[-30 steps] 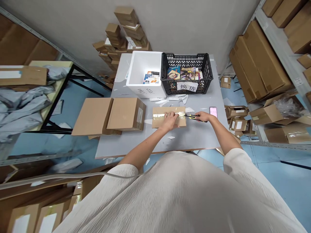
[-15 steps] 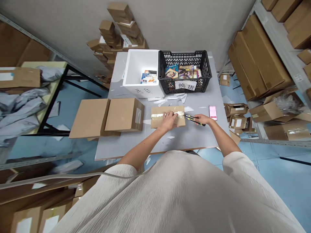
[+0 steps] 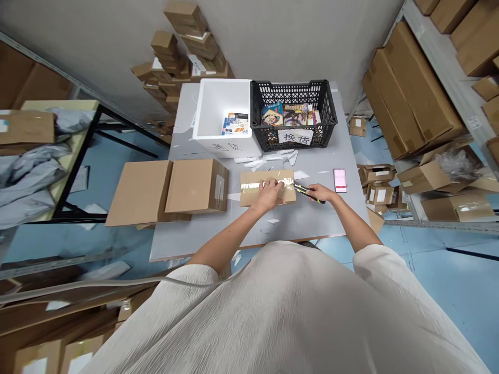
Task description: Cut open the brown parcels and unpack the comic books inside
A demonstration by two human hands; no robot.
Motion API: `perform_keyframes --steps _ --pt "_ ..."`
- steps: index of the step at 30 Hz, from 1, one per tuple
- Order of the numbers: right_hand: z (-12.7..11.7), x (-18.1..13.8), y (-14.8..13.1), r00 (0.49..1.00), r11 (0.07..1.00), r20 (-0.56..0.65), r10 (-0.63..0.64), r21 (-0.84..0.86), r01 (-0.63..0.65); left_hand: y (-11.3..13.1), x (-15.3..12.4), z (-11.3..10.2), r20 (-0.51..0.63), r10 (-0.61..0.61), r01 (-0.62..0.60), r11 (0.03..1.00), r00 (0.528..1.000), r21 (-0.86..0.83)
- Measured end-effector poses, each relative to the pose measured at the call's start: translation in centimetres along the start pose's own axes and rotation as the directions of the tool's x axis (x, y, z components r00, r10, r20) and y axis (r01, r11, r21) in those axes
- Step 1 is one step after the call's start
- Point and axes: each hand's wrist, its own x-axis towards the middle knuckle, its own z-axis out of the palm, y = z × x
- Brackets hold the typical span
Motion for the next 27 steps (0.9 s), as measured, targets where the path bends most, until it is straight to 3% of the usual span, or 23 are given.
perform_keyframes --steps 9,21,24,27 --pt "0.7 0.2 0.0 0.998 1.000 0.059 0.007 0.030 -0.009 -0.1 0.1 0.2 -0.025 0.007 -0.007 1.000 1.000 -0.027" --pt "0.4 -2.2 1.0 0.978 0.989 -0.203 0.053 0.145 -0.023 -0.9 -0.5 0.1 -0.056 0.037 -0.043 0.993 0.998 -0.112" --pt "0.6 -2.3 0.5 0.963 0.997 -0.271 0.006 0.076 0.015 -0.8 -0.1 -0.5 -0.099 0.010 -0.024 0.990 0.995 -0.139" --pt "0.8 -2.6 0.0 0.950 0.993 -0.304 -0.076 -0.105 0.046 -0.7 0.6 -1.1 -0.133 -0.034 0.018 0.993 0.990 -0.118"
